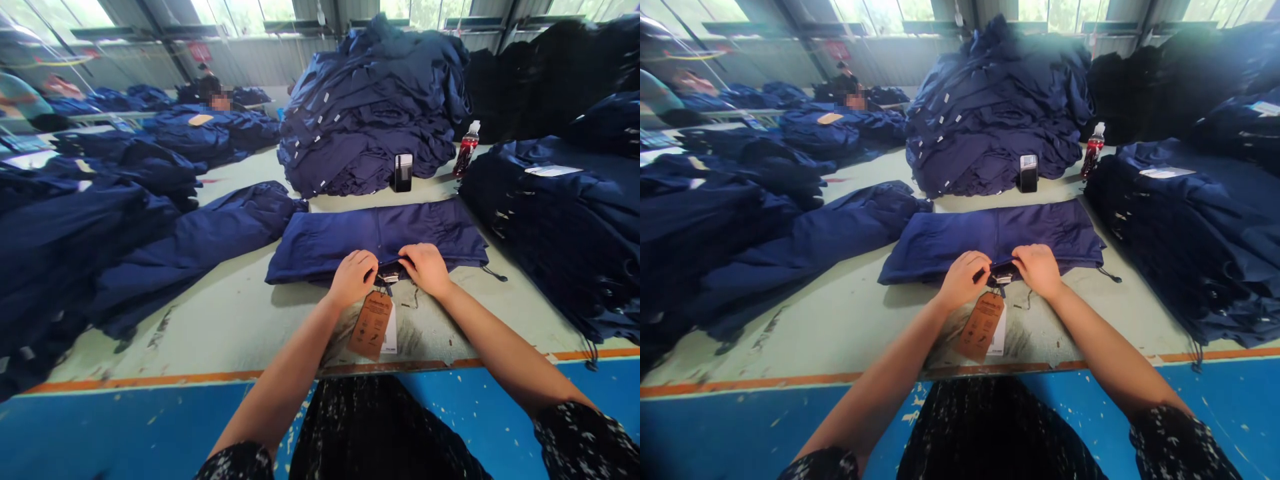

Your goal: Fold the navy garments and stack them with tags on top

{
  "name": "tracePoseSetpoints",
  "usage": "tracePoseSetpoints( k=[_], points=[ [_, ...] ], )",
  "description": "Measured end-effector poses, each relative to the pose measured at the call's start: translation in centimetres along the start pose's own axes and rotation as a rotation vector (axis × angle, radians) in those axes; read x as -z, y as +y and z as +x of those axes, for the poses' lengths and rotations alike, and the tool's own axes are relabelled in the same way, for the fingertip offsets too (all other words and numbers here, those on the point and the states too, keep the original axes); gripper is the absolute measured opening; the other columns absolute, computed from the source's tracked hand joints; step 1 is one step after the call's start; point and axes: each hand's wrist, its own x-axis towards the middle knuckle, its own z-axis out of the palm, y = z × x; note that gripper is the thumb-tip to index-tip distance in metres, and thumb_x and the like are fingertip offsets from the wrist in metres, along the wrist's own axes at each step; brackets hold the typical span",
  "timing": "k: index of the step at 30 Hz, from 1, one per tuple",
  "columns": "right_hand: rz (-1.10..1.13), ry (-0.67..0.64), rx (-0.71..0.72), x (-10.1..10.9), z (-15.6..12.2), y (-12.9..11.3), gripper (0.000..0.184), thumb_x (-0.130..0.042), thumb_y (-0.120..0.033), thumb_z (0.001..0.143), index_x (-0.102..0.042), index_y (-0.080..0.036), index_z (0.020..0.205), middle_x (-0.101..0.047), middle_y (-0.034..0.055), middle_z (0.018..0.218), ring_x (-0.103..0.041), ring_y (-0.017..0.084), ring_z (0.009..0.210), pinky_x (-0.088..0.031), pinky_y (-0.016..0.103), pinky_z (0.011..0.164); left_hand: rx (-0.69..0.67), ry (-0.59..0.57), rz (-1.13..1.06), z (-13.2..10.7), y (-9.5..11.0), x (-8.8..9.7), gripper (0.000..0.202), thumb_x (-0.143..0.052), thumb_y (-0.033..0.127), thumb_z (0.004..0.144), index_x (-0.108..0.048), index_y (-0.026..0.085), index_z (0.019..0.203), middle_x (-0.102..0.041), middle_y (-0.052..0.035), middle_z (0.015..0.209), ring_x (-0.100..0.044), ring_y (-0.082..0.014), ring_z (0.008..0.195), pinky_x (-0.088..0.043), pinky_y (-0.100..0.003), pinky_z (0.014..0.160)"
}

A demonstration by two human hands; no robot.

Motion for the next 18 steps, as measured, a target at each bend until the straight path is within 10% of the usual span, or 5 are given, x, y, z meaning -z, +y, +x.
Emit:
tracePoseSetpoints(
  k=[18],
  points=[
    [-0.017, 0.155, -0.002, -0.6, 0.2, -0.6, 0.03, -0.037, -0.013, 0.097, -0.065, -0.021, 0.091, -0.071, 0.0079, 0.097, -0.057, 0.025, 0.091, -0.037, 0.039, 0.089, 0.015, 0.175, 0.161, 1.1, 0.8, -2.1, 0.009, -0.062, 0.025, 0.092, -0.068, 0.022, 0.087, -0.069, -0.008, 0.113, -0.06, -0.026, 0.109, -0.046, -0.041, 0.096]
  ],
)
